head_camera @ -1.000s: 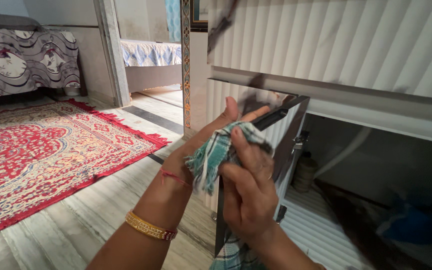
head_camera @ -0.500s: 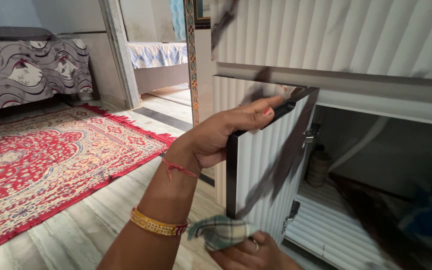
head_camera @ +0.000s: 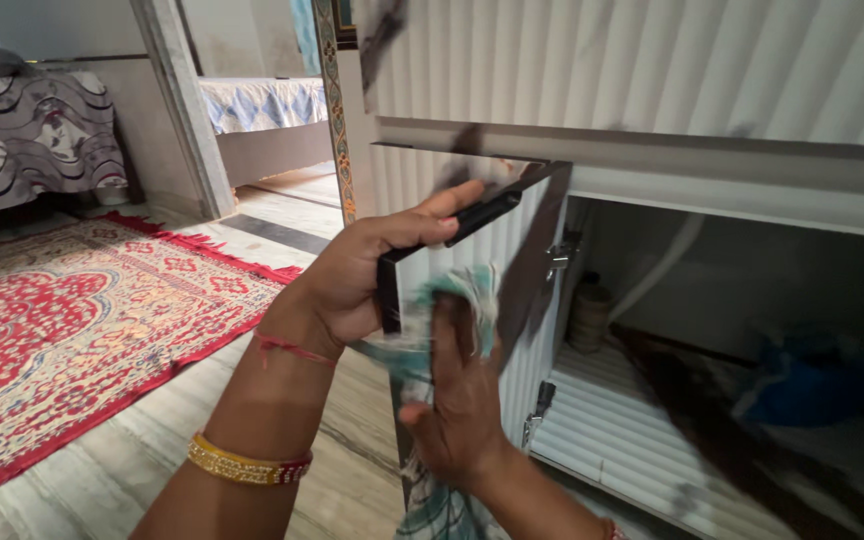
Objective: The person organizes various tools, including pliers, a screwdriver, and a wrench, into a drawer. They then clean the cabinet door with a cloth.
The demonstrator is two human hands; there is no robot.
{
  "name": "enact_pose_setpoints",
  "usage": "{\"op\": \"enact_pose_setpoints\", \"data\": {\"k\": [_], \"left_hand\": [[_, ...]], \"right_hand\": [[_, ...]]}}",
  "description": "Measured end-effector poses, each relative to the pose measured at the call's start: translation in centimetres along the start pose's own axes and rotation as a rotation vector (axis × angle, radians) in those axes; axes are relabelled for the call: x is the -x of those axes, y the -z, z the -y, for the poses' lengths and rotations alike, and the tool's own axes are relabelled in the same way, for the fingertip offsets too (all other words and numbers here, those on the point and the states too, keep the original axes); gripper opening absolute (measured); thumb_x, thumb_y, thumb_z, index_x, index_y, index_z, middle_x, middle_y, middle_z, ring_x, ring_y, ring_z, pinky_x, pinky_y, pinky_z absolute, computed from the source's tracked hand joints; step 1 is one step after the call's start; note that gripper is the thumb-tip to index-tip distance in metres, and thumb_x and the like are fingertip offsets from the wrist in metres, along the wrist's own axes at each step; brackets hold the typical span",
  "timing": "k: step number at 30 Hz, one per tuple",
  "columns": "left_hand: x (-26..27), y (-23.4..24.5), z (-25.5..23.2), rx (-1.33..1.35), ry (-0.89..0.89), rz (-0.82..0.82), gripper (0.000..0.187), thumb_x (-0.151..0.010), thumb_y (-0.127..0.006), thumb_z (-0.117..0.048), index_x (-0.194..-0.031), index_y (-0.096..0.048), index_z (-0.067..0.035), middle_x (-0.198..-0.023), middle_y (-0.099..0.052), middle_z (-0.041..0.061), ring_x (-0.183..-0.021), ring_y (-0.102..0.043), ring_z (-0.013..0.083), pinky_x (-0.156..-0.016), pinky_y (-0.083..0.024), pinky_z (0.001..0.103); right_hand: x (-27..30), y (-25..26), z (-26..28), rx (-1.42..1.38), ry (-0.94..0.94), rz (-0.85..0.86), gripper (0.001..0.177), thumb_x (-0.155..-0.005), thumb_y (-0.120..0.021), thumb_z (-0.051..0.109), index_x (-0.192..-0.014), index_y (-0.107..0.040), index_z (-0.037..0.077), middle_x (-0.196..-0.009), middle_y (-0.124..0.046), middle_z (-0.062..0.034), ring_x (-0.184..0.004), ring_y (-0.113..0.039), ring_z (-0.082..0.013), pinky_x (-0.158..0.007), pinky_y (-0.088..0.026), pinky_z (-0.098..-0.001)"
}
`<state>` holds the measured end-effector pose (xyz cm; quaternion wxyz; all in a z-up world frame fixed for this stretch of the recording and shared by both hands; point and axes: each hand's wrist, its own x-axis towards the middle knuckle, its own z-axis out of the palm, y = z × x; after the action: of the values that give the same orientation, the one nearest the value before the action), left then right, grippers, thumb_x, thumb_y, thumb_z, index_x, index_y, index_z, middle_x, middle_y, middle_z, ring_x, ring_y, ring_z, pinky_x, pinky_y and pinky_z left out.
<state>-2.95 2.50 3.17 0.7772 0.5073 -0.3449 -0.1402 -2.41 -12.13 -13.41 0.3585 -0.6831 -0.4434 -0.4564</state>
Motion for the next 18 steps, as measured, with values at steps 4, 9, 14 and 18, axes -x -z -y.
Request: {"op": "enact_pose_setpoints", "data": {"k": [4,9,14,18], "left_hand": [[0.1,-0.3,-0.3,-0.061,0.027,-0.091,0.082,-0.091,-0.063,-0.013,-0.163,-0.028,0.005,-0.149,-0.05,0.01,-0.116,-0.055,0.0101,-0.101,-0.044,0.027],[-0.2,-0.4,-0.3,-0.081,0.003,-0.079,0.088,-0.087,-0.065,-0.01,-0.163,-0.025,0.004,-0.154,-0.049,0.01,-0.12,-0.055,0.0098,-0.104,-0.044,0.025],[-0.5,-0.5,-0.3,-0.018,-0.006,-0.052,0.081,-0.088,-0.062,-0.012,-0.16,-0.026,0.001,-0.155,-0.047,0.01,-0.129,-0.056,0.011,-0.108,-0.045,0.026],[-0.1,-0.1,0.2,-0.061,-0.077,-0.172,0.067,-0.097,-0.057,-0.015,-0.159,-0.04,0.006,-0.152,-0.054,0.011,-0.121,-0.058,0.0119,-0.103,-0.045,0.027]], "right_hand": [[5.6,-1.8,-4.3,0.03,-0.267,-0.012,0.084,-0.109,-0.017,0.056,-0.159,-0.015,-0.011,-0.168,-0.016,-0.0357,-0.157,-0.014,-0.0522,-0.126,-0.01,-0.057],[9.1,-3.8,-6.3,0.104,-0.619,0.039,0.081,-0.108,-0.019,0.052,-0.155,-0.018,-0.013,-0.164,-0.013,-0.0386,-0.153,-0.01,-0.0551,-0.124,-0.007,-0.0562],[5.1,-5.1,-0.6,-0.022,-0.117,0.049,0.089,-0.086,-0.049,0.066,-0.149,-0.045,0.003,-0.148,-0.051,-0.0209,-0.143,-0.045,-0.0424,-0.126,-0.025,-0.0589],[0.6,-1.2,0.7,0.091,0.195,-0.04,0.084,-0.099,-0.048,0.069,-0.157,-0.038,0.009,-0.163,-0.033,-0.0312,-0.155,-0.031,-0.0541,-0.133,-0.018,-0.0626]]}}
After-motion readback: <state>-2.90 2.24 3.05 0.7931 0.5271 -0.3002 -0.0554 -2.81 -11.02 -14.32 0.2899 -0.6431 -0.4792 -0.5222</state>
